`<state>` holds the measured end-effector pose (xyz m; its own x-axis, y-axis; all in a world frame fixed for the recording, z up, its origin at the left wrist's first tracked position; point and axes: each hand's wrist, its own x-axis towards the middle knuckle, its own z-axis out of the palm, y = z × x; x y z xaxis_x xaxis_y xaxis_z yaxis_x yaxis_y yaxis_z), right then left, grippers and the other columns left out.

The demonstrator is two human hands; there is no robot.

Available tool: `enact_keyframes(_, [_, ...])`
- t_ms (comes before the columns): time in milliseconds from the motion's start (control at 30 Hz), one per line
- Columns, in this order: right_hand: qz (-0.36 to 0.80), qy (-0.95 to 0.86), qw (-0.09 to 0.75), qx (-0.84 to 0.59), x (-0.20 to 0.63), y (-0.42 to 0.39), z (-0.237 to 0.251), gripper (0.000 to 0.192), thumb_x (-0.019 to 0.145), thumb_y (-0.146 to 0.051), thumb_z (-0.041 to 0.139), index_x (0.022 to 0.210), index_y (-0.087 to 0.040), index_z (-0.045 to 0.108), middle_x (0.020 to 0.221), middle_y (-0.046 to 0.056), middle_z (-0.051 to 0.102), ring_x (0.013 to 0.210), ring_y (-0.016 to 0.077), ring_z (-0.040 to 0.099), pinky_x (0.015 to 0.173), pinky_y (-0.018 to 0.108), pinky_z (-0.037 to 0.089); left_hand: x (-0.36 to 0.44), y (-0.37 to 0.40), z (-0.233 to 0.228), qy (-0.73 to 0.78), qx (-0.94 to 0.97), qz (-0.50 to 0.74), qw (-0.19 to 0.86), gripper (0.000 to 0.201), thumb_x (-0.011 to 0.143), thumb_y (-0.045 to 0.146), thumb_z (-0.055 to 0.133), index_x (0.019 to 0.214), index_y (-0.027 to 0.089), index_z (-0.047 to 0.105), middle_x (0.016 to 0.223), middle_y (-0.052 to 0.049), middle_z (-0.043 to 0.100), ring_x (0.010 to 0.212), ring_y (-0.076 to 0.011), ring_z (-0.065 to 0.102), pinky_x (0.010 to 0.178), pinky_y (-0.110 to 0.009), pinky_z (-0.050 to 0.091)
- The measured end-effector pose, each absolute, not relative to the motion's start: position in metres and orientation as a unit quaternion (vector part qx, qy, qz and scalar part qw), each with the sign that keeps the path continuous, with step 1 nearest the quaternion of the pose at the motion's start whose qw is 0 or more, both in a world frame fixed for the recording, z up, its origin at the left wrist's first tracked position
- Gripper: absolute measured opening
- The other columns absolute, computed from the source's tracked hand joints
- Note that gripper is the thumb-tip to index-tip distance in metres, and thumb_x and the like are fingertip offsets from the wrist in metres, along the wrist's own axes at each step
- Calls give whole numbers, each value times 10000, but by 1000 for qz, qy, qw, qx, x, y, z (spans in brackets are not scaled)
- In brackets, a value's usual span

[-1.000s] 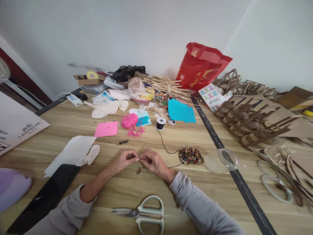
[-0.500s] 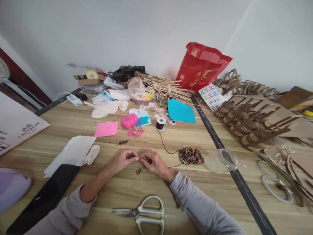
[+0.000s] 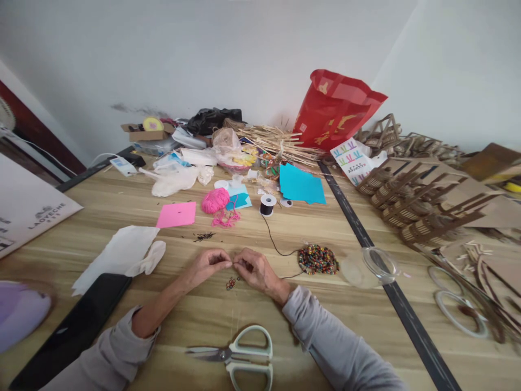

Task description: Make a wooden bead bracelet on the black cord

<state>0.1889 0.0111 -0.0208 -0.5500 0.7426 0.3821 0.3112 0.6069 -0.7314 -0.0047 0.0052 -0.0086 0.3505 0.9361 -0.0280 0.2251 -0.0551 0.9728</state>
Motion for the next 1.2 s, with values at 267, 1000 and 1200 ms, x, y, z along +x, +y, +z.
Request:
enact_keyframes(267, [309,-797,381,-353,193,13,-14,169,893,-293,521,856,-152,608,715,24,578,605,107,512,538,207,400,-5,6,-11,453,638,349,515,129,731,255,628,685,135,637,658,-7,622,634,-134,521,622,-240,397])
enact_keyframes(1000, [133,-882,70,-447,230,-3,8,119,837,-93,494,828,-178,578,849,44,579,622,110,540,540,230,315,-13,7,-2,352,420,492,676,254,725,350,708,740,138,569,944,-112,706,749,-173,633,655,-280,447])
enact_keyframes(1200, [250,-833,189,-457,233,2,9,102,865,-155,472,786,-170,535,663,-17,557,562,99,491,533,207,341,-11,6,-1,324,402,501,695,245,723,339,721,749,148,569,909,-97,722,870,-206,651,777,-319,458])
